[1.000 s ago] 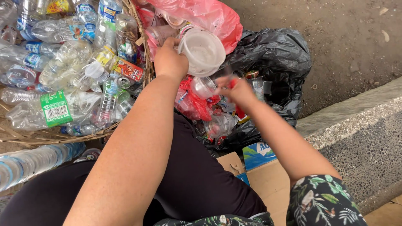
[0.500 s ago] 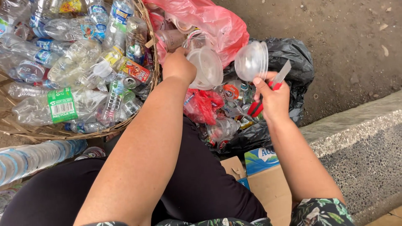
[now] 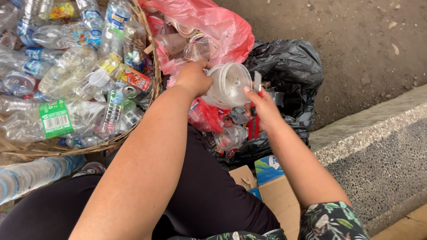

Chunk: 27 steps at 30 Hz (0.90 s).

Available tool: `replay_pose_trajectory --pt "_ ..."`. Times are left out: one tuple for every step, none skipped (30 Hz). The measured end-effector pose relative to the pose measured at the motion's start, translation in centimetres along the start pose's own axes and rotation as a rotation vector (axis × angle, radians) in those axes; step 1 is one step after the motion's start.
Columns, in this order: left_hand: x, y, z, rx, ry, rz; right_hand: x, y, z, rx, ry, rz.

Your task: The person sits on the ground and sorts through a pile of plastic waste, using a red utility knife to cut open plastic containers and remove labels. They separate the processed items into a woven basket and a stack of white plastic cups.

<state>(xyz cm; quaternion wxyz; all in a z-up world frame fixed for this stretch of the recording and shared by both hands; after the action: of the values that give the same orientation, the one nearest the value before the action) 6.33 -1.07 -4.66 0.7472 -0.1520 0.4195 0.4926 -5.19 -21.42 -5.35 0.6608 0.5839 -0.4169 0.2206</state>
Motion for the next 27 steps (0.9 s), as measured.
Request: replay_pose_trajectory --pt "0.3 -0.4 -0.3 0.004 0.001 0.001 -0.6 -0.4 0.1 -0.002 -0.001 -0.004" --pt "0.7 -0.8 -0.6 -0.004 0.073 0.019 -1.4 -0.8 0.3 -0.017 -0.036 -0.026" --pt "1.2 -1.2 -0.7 -0.014 0.143 0.038 -2.3 -1.2 0.3 -0.029 -0.072 -0.048" --pt "0.7 -1.0 -0.7 -0.011 0.143 0.042 -2.3 -1.0 -0.1 -0.028 -0.073 -0.053" --pt "0.1 -0.8 -0.6 -0.003 0.203 0.044 -2.2 -0.9 -0.3 -0.051 -0.084 -0.057" --pt "-0.5 -0.6 -0.6 0.006 0.263 0.047 -2.2 -0.7 -0.6 -0.074 -0.094 -0.062" --pt "-0.5 -0.6 -0.5 0.008 0.261 0.048 -2.7 -1.2 -0.4 -0.074 -0.097 -0.063" --pt "-0.4 -0.7 -0.5 0.009 0.311 0.055 -3.1 -1.7 -0.3 -0.078 -0.095 -0.037" --pt "-0.4 -0.6 -0.6 0.008 0.363 0.063 -3.5 -2.1 -0.1 -0.081 -0.090 -0.011" --pt "-0.2 -0.8 -0.8 0.010 0.363 0.065 -3.5 -2.0 0.0 -0.081 -0.091 -0.013" --pt "-0.2 -1.1 -0.7 0.013 0.291 0.038 -3.3 -2.0 0.0 -0.081 -0.103 0.010" --pt "-0.1 -1.3 -0.7 0.016 0.218 0.011 -3.2 -1.9 0.0 -0.081 -0.115 0.033" --pt "0.2 -1.3 -0.9 0.018 0.218 0.011 -2.8 -1.3 -0.1 -0.082 -0.116 0.032" --pt "0.4 -1.3 -0.9 0.031 0.056 -0.005 -2.4 -0.7 -0.3 -0.076 -0.161 0.035" --pt "0.6 -1.3 -0.9 0.045 -0.106 -0.022 -2.0 -0.1 -0.4 -0.071 -0.205 0.038" --pt "0.4 -0.9 -0.5 0.047 -0.105 -0.023 -1.7 0.5 -0.6 -0.072 -0.206 0.037" --pt "0.2 -0.6 -0.1 0.048 -0.101 -0.006 -1.1 1.1 -0.8 -0.061 -0.198 0.059" --pt "-0.1 -0.3 0.3 0.049 -0.096 0.011 -0.6 1.8 -1.0 -0.049 -0.191 0.082" --pt "-0.2 0.0 0.6 0.054 -0.095 0.007 -1.0 2.0 -1.1 -0.056 -0.192 0.082" --pt "-0.5 0.2 1.1 0.041 -0.149 -0.017 -1.5 2.1 -1.3 -0.058 -0.191 0.071" --pt "-1.0 0.2 1.3 0.033 -0.198 -0.048 -2.0 2.4 -1.0 -0.072 -0.189 0.061" --pt "-1.2 0.6 1.7 0.044 -0.191 -0.060 -2.3 2.6 -0.9 -0.089 -0.189 0.062" --pt "-1.3 0.9 2.0 0.053 -0.209 -0.050 -2.6 2.9 -0.8 -0.081 -0.140 0.034" --pt "-1.4 1.2 2.3 0.063 -0.228 -0.041 -3.0 3.2 -0.7 -0.074 -0.091 0.005" --pt "-1.1 1.0 2.0 0.070 -0.222 -0.048 -4.3 1.5 2.0 -0.085 -0.090 0.004" --pt "-0.3 0.9 1.8 0.076 -0.245 -0.009 -5.6 -0.1 4.9 -0.175 0.030 -0.023" --pt "0.6 0.9 1.7 0.079 -0.269 0.037 -7.0 -1.8 7.7 -0.258 0.151 -0.052"
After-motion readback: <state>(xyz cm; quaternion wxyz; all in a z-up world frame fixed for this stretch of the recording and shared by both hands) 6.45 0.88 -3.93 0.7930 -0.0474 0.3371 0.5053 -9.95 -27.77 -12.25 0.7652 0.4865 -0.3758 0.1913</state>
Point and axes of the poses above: each hand's wrist, its own y-axis away from the middle knuckle, its own z-axis out of the back of the hand, x = y × z, the point moved 7 cm from there along -y, towards the middle knuckle, and after that the axes turned 13 degrees about -z, right-handed, at the moved point
